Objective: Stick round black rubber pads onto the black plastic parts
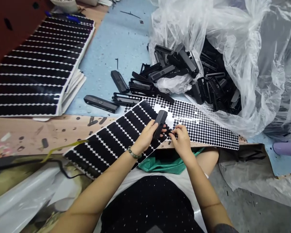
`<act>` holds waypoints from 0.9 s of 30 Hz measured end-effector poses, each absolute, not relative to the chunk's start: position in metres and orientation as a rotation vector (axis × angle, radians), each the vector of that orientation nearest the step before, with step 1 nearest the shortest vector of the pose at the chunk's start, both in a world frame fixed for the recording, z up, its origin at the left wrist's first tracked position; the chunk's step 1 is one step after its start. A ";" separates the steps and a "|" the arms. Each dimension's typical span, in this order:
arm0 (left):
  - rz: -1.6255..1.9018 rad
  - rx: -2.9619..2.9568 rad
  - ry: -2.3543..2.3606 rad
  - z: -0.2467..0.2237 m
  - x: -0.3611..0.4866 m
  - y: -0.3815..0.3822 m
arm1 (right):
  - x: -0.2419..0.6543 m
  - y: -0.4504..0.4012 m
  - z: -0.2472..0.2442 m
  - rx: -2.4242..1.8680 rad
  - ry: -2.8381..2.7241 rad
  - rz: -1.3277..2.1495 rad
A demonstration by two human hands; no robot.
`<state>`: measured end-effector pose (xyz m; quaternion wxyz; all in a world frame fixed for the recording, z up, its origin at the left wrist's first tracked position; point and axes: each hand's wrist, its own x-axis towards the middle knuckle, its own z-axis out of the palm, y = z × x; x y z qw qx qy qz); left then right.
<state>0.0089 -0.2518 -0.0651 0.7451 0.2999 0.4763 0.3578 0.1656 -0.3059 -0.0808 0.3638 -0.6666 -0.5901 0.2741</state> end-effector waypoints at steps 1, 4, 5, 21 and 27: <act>0.779 0.653 1.029 -0.065 0.008 -0.251 | 0.166 -0.305 -0.078 -1.685 -1.489 0.769; 0.739 0.675 0.968 -0.063 0.001 -0.254 | 0.171 -0.301 -0.062 -1.570 -1.329 0.951; 0.722 0.688 0.943 -0.061 -0.002 -0.256 | 0.173 -0.299 -0.056 -1.533 -1.277 0.991; 0.575 1.398 0.735 -0.016 -0.035 -0.271 | 0.169 -0.299 -0.012 -1.516 -1.626 1.057; 0.852 0.889 0.736 -0.034 -0.025 -0.283 | 0.167 -0.305 -0.017 -1.464 -1.127 0.992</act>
